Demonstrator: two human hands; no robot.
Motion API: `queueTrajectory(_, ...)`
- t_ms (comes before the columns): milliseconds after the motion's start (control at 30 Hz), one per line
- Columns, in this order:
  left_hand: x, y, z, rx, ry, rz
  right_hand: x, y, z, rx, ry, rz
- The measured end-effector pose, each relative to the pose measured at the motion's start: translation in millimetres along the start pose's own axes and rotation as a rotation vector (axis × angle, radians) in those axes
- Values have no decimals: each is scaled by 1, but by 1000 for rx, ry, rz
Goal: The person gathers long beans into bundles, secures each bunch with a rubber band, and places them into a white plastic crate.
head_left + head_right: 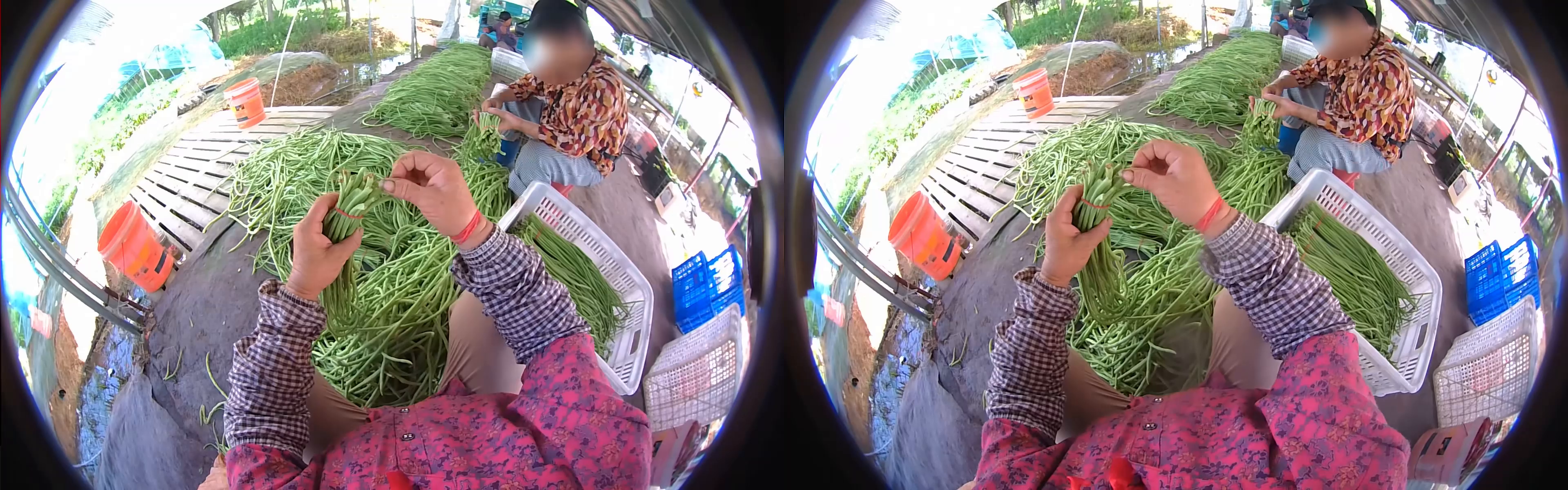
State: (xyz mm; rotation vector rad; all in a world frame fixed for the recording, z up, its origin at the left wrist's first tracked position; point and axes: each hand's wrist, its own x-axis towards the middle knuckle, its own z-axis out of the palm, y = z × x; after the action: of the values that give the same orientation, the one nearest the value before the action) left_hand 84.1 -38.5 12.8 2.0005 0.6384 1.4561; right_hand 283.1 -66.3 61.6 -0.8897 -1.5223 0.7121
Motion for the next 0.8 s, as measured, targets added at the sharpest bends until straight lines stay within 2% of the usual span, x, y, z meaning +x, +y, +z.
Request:
queueTrajectory(100,0,0,-2,24,5,11,-2,-5,-2,-134,-50,-15)
queueTrajectory(200,1,-1,-4,60,14,30,-6,-15,-4,-231,-170,90)
queueTrajectory(300,2,-6,-7,143,0,32,-14,-12,1,-205,-174,154)
queueTrajectory(433,1,-5,-6,239,-13,69,-15,1,-6,-192,-305,123)
queueTrajectory(533,1,0,-2,298,-60,106,-13,-11,-11,-14,-490,326)
queueTrajectory(633,0,2,-2,292,-59,91,-10,-3,-22,-56,-599,366)
queueTrajectory(733,-1,1,-7,288,-51,34,-9,3,-26,-545,-232,160)
queueTrajectory(767,0,2,-8,284,-52,11,-9,-3,-31,-473,-209,272)
queueTrajectory(800,0,4,-9,286,-52,16,-11,-6,-30,-220,-187,311)
